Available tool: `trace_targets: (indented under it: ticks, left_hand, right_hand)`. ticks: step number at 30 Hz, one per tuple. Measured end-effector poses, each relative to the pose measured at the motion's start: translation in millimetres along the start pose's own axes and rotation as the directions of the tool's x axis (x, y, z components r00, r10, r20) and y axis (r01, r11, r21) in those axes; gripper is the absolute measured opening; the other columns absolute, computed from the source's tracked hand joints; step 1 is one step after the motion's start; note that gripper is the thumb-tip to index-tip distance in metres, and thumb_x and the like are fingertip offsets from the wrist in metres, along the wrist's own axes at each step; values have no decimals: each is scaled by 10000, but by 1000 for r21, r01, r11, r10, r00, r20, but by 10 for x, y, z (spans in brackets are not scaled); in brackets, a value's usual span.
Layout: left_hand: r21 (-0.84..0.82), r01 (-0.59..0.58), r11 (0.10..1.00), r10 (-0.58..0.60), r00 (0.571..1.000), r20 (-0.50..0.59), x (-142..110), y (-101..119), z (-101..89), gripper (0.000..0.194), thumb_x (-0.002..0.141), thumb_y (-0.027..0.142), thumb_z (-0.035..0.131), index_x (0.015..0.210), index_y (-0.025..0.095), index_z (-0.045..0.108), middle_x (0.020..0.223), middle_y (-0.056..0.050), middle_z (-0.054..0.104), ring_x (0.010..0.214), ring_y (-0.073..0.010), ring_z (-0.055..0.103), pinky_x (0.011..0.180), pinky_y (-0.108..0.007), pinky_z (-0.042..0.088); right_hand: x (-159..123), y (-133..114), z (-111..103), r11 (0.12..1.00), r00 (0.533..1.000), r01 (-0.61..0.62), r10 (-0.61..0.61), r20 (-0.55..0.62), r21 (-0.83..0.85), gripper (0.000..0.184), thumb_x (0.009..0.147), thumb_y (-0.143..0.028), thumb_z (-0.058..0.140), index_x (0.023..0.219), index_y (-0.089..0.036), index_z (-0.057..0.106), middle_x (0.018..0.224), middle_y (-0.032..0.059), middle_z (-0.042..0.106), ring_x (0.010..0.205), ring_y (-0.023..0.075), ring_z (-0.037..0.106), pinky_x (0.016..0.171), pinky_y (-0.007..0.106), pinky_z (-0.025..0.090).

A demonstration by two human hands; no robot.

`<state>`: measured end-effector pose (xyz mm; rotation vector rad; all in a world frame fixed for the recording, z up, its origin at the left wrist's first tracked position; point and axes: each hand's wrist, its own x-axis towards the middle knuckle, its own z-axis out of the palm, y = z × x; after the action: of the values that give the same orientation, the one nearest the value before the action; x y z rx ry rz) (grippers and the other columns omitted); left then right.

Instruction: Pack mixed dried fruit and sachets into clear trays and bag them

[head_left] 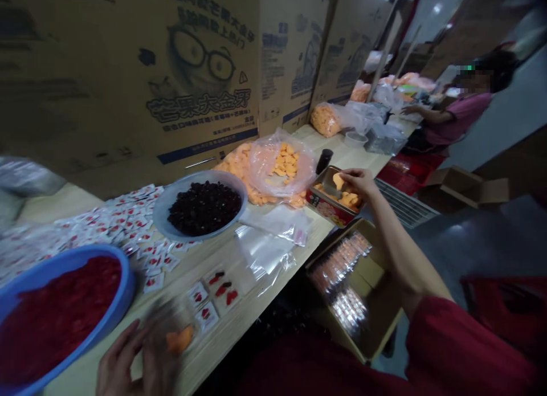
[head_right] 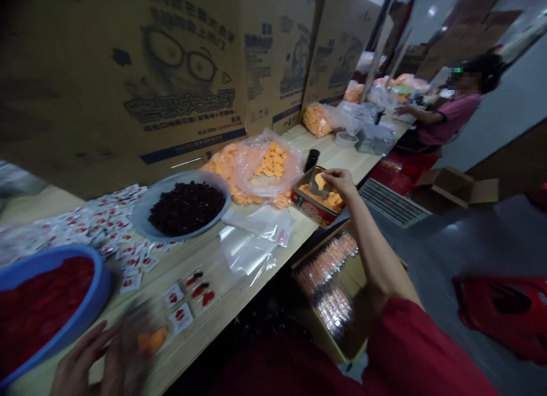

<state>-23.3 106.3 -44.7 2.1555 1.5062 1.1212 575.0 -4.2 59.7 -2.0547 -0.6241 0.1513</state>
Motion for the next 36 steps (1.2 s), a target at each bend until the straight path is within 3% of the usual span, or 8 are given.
trace_targets:
  ticks: [2,5,10,14,20,28,34,36]
  left_hand:
    - [-135,84,987,-82,996,24,-22,69,-16,280,905,410,590,1057,194,682,1292,-104,635,1155,-289,622,947,-426,534]
    - [-379,236,895,-168,965,203,77,287,-35,281,923,412,589,1061,190,690,1177,-86,694,1093,-238,644,955,-369,507]
    - [-541,448,712,-179,860,478,442,365,-85,341,922,433,612,1124,172,694,1043,-80,727,843,-160,636,709,-253,481]
    - [-520,483,705,-224,847,483,458,158,-219,349,843,393,723,1097,156,691,867,-46,708,712,-138,603,629,-234,449]
    - [-221,88,971,-25,962,274,136,-209,-147,151,962,243,534,1030,192,659,984,-70,673,934,-187,637,836,-308,503]
    - [102,-172,980,128,931,343,-148,-333,103,139,958,203,542,935,196,679,1007,-92,700,1062,-252,583,922,-424,477]
    - [120,-127,985,88,954,288,-149,-296,6,207,950,156,528,1063,197,696,1133,-97,710,1089,-252,592,916,-435,470]
    - [80,-112,991,93,973,212,-168,-265,2,234,958,144,502,1092,185,689,1109,-100,722,1027,-231,635,879,-408,491]
  right_hand:
    - [-338,-176,231,987,996,54,-65,66,152,290,744,-423,786,837,-157,719,667,6,667,522,108,557,535,243,475]
    - [-1065,-503,927,882,938,44,-198,284,469,310,674,-421,857,860,-198,752,766,22,713,602,126,601,567,246,485]
    - [-2469,-1098,2331,789,656,-171,-356,665,590,277,739,-445,826,870,-213,750,686,-9,667,593,120,570,561,235,452]
    - [-3090,-1331,2961,693,523,-146,-552,649,706,202,818,-407,767,880,-220,726,818,10,681,734,157,632,682,275,506]
    - [-3225,-1026,3091,709,371,110,-679,633,696,81,907,-217,634,909,-224,715,996,58,693,950,202,660,820,336,531]
    - [-3387,-730,3088,598,207,616,-751,627,513,255,950,-120,558,1101,-248,719,1122,75,702,1081,264,592,958,466,464]
    - [-3444,-842,3114,576,160,695,-707,689,430,286,915,-94,576,1071,-256,754,1148,83,723,1086,311,581,955,534,432]
    - [-3438,-869,3098,645,222,607,-698,680,464,257,930,-145,562,1038,-255,768,1128,86,733,1092,319,590,988,558,412]
